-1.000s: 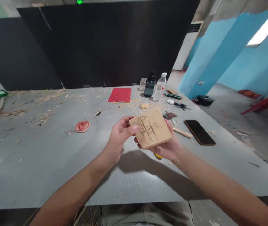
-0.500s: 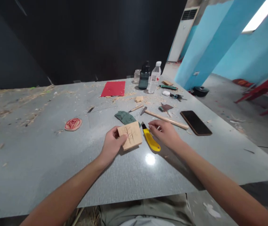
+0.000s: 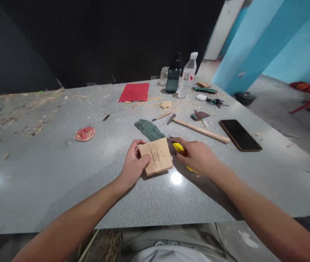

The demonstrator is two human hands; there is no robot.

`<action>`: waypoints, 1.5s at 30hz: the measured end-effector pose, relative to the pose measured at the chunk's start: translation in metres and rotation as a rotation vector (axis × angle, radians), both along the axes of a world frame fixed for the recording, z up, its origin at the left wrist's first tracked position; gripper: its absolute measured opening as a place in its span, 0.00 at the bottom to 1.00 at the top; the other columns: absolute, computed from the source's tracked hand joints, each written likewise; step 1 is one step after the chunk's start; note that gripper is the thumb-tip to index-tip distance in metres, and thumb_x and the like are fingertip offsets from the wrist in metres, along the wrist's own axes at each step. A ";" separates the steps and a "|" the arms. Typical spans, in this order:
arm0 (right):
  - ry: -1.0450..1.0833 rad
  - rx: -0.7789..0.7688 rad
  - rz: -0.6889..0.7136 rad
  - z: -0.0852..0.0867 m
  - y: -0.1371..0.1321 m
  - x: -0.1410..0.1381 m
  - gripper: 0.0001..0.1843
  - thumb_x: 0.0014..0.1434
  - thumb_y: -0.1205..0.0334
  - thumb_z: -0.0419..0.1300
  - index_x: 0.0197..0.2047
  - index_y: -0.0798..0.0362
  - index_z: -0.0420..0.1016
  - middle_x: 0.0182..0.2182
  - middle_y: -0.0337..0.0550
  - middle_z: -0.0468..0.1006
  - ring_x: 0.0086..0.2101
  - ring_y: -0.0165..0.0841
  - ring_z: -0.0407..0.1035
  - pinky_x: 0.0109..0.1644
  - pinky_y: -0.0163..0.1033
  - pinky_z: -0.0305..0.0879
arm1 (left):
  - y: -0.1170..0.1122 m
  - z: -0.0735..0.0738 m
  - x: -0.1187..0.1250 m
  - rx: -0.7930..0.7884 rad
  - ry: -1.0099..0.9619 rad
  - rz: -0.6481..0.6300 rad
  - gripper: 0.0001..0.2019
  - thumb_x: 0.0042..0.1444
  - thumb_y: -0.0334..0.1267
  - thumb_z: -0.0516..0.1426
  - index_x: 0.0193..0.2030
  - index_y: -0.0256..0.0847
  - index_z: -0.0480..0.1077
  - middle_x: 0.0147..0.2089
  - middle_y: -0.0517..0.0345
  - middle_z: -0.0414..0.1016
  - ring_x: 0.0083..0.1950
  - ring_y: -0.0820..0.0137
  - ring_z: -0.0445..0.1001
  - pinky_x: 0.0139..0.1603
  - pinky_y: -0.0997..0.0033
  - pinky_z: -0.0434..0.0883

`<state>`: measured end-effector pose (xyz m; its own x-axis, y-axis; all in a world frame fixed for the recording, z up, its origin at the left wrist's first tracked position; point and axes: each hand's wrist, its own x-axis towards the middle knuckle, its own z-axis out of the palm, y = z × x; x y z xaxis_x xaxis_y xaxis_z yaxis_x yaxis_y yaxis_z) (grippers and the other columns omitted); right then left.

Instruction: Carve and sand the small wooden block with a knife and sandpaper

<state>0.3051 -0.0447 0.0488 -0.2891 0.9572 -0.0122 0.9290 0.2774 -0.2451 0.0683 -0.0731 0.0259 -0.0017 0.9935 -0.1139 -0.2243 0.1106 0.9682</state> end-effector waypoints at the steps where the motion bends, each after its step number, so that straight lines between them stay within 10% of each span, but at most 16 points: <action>1: 0.092 0.011 -0.014 0.000 0.000 0.003 0.32 0.63 0.60 0.59 0.71 0.43 0.71 0.26 0.40 0.78 0.27 0.40 0.70 0.33 0.41 0.54 | -0.001 0.003 0.000 0.026 0.028 0.001 0.22 0.44 0.33 0.64 0.47 0.45 0.66 0.35 0.64 0.75 0.36 0.70 0.75 0.35 0.73 0.74; 9: 0.974 0.169 -0.127 -0.005 0.005 0.017 0.23 0.63 0.64 0.58 0.59 0.46 0.82 0.35 0.44 0.82 0.30 0.35 0.73 0.30 0.40 0.66 | 0.007 0.006 -0.006 -0.166 -0.319 0.177 0.23 0.44 0.37 0.66 0.48 0.43 0.67 0.43 0.58 0.78 0.41 0.68 0.78 0.41 0.69 0.76; 17: 1.367 -0.119 -0.200 -0.008 0.012 0.011 0.17 0.67 0.57 0.58 0.54 0.47 0.82 0.47 0.52 0.86 0.36 0.38 0.79 0.30 0.40 0.72 | 0.004 0.002 -0.004 -0.095 -0.268 0.195 0.19 0.47 0.37 0.68 0.45 0.41 0.70 0.42 0.58 0.79 0.41 0.68 0.78 0.42 0.71 0.75; 23: 1.263 0.142 -0.202 -0.013 0.012 0.007 0.12 0.69 0.51 0.62 0.54 0.40 0.72 0.36 0.41 0.76 0.35 0.39 0.77 0.39 0.46 0.77 | 0.003 0.001 -0.003 -0.167 -0.333 0.218 0.16 0.44 0.36 0.68 0.41 0.39 0.72 0.42 0.56 0.80 0.40 0.69 0.78 0.40 0.72 0.75; 29: 1.021 0.218 -0.065 -0.014 -0.010 -0.003 0.29 0.69 0.57 0.61 0.66 0.39 0.51 0.33 0.36 0.72 0.27 0.37 0.69 0.30 0.43 0.65 | 0.007 0.008 -0.005 -0.265 -0.476 0.154 0.16 0.46 0.31 0.67 0.43 0.36 0.75 0.45 0.52 0.82 0.42 0.69 0.79 0.39 0.73 0.78; 33: 0.662 0.220 0.257 -0.010 -0.018 -0.006 0.11 0.62 0.68 0.56 0.47 0.47 0.68 0.32 0.37 0.71 0.29 0.33 0.67 0.35 0.40 0.62 | 0.006 0.012 -0.005 -0.346 -0.510 0.131 0.14 0.46 0.28 0.63 0.42 0.35 0.77 0.46 0.50 0.83 0.40 0.69 0.81 0.38 0.73 0.79; 37: 0.535 0.080 0.449 -0.007 -0.021 -0.009 0.08 0.55 0.71 0.53 0.36 0.48 0.62 0.28 0.34 0.66 0.26 0.30 0.61 0.32 0.38 0.55 | 0.003 0.008 -0.006 -0.405 -0.469 0.049 0.18 0.44 0.29 0.62 0.45 0.36 0.78 0.46 0.52 0.84 0.38 0.68 0.81 0.37 0.71 0.80; 40: 0.548 -0.013 0.424 -0.006 -0.021 -0.010 0.05 0.64 0.62 0.58 0.37 0.49 0.63 0.25 0.32 0.64 0.24 0.29 0.58 0.31 0.38 0.51 | 0.000 0.003 -0.004 -0.387 -0.441 0.019 0.14 0.49 0.35 0.65 0.44 0.36 0.78 0.42 0.54 0.83 0.37 0.68 0.80 0.36 0.71 0.78; 45: 0.648 -0.116 0.492 -0.003 -0.023 -0.010 0.28 0.73 0.33 0.49 0.35 0.49 0.63 0.26 0.34 0.64 0.24 0.30 0.58 0.31 0.39 0.49 | -0.009 0.002 0.005 -0.292 -0.307 -0.090 0.29 0.61 0.61 0.65 0.55 0.36 0.77 0.44 0.50 0.83 0.41 0.65 0.82 0.39 0.71 0.77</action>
